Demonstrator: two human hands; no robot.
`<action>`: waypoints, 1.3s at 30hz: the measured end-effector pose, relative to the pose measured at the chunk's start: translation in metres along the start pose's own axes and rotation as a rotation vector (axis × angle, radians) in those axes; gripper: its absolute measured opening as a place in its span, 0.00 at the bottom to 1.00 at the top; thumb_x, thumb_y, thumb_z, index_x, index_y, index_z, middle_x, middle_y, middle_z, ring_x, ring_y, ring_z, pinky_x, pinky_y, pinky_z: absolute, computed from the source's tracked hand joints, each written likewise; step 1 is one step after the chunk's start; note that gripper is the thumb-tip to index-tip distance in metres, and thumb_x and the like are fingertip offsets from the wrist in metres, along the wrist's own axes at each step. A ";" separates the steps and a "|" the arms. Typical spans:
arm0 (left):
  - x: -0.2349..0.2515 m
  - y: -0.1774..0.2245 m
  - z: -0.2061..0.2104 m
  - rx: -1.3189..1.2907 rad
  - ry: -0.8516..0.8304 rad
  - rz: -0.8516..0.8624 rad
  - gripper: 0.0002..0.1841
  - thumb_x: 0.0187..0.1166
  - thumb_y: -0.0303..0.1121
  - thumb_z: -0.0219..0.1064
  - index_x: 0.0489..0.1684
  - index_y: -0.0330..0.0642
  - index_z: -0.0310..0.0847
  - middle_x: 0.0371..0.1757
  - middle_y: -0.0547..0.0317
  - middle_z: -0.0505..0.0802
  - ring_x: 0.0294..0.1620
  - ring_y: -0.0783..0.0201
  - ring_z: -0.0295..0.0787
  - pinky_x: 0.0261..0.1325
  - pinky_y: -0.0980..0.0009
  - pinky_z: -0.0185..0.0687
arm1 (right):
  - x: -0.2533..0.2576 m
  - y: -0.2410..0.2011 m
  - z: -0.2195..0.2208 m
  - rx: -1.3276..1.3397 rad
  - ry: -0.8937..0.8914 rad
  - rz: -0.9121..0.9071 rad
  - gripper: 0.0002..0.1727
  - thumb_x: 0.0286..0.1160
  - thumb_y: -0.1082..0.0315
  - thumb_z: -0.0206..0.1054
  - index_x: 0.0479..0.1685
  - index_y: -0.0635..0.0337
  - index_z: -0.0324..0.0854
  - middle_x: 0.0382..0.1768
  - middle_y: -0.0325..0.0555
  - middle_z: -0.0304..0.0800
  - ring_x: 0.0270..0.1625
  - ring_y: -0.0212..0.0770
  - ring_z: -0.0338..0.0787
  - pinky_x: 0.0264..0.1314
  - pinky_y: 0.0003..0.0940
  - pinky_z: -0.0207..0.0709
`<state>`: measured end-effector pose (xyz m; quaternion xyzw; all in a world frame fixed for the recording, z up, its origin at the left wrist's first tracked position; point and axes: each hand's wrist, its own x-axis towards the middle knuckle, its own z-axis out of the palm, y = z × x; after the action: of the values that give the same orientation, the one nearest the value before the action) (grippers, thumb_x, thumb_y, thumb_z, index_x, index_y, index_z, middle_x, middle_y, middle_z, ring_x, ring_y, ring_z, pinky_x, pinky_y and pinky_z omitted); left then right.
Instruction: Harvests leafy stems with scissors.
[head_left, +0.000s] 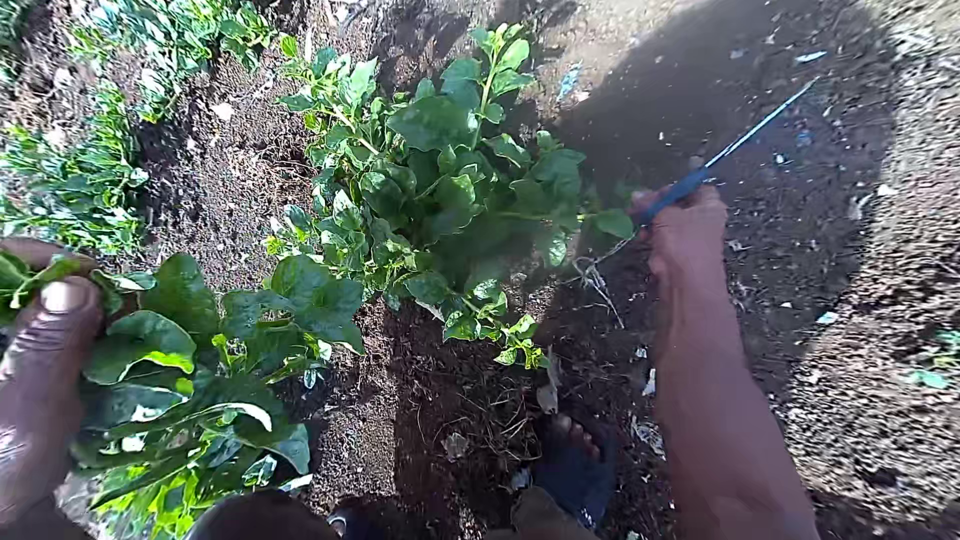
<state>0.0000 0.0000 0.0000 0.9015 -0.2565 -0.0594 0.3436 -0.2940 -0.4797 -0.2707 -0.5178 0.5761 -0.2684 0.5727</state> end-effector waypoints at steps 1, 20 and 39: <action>0.000 0.033 0.025 0.058 -0.038 0.110 0.19 0.87 0.50 0.60 0.67 0.49 0.78 0.51 0.70 0.89 0.50 0.76 0.88 0.56 0.73 0.87 | -0.006 -0.004 -0.002 -0.021 -0.006 -0.036 0.33 0.68 0.67 0.79 0.72 0.60 0.69 0.51 0.44 0.87 0.40 0.34 0.87 0.40 0.35 0.84; 0.048 0.097 0.191 -0.321 -0.427 0.199 0.10 0.86 0.31 0.63 0.58 0.49 0.88 0.36 0.72 0.91 0.31 0.77 0.85 0.37 0.82 0.84 | -0.098 -0.141 0.071 0.438 -0.992 -0.557 0.19 0.89 0.54 0.56 0.62 0.61 0.74 0.57 0.47 0.93 0.52 0.40 0.95 0.30 0.27 0.88; 0.076 0.078 0.164 -0.223 -0.224 0.092 0.10 0.87 0.32 0.60 0.59 0.51 0.84 0.49 0.74 0.92 0.45 0.79 0.89 0.50 0.79 0.88 | -0.130 0.010 0.084 0.825 -1.311 0.830 0.38 0.80 0.28 0.52 0.50 0.59 0.81 0.32 0.47 0.91 0.30 0.36 0.94 0.19 0.23 0.82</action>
<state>-0.0135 -0.1842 -0.0683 0.8329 -0.3258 -0.1717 0.4130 -0.2429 -0.3352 -0.2472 -0.0680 0.1299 0.1262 0.9811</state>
